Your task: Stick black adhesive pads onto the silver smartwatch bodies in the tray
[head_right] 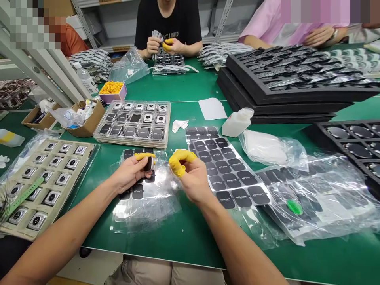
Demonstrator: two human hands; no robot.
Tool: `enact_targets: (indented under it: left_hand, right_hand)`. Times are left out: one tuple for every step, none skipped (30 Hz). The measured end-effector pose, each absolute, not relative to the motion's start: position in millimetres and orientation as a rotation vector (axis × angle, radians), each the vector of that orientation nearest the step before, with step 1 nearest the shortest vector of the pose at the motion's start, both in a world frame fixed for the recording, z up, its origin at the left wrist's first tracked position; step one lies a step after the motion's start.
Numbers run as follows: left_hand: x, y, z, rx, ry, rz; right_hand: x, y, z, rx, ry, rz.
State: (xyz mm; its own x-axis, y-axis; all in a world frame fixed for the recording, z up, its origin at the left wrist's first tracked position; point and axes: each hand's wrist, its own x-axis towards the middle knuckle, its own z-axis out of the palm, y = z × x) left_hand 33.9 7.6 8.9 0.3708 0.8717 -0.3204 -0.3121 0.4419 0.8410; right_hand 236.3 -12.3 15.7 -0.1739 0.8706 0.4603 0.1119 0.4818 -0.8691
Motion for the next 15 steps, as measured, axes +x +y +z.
enact_targets:
  left_hand:
    - [34,10,10,0.739,0.916,0.917]
    - [33,11,10,0.729,0.956,0.955]
    - [32,13,11,0.74,0.985,0.981]
    - [31,14,11,0.767,0.998,0.997]
    - [30,14,12,0.807,1.0,1.003]
    - [30,13,11,0.857,0.999,1.002]
    - [29,12,11,0.909,1.002,0.995]
    - [30,10,9,0.96,1.012,0.976]
    - [30,8,8,1.009,1.03,0.949]
    - [31,6,7,1.053,1.055,0.917]
    - [32,4,5,1.092,1.081,0.886]
    - [33,3,4,1.127,1.102,0.859]
    - [34,2,2,1.157,1.117,0.835]
    - [34,2,1,1.183,1.128,0.817]
    - [35,2,-1,1.203,1.133,0.803]
  right_hand:
    - [238,-13,16,-0.938,-1.684,0.967]
    - [240,-13,16,-1.036,-1.808,1.019]
    - [241,-12,14,-1.148,-1.952,0.996]
    - [242,-9,10,-1.264,-2.054,0.892]
    - [243,-6,6,-1.373,-2.08,0.725]
    - [244,-2,1,-1.461,-2.047,0.538]
    - [246,3,-5,-1.523,-1.989,0.369]
    - [248,7,-10,-1.573,-1.931,0.239]
    - [250,12,-14,-1.616,-1.897,0.153]
    - [253,16,-18,-1.654,-1.891,0.1]
    - [256,18,-19,-1.678,-1.902,0.074]
    - [259,19,-19,-1.675,-1.908,0.069]
    - [260,18,-18,-1.637,-1.894,0.07]
    - [259,15,-15,-1.561,-1.874,0.075]
    - [257,12,-12,-1.455,-1.868,0.093]
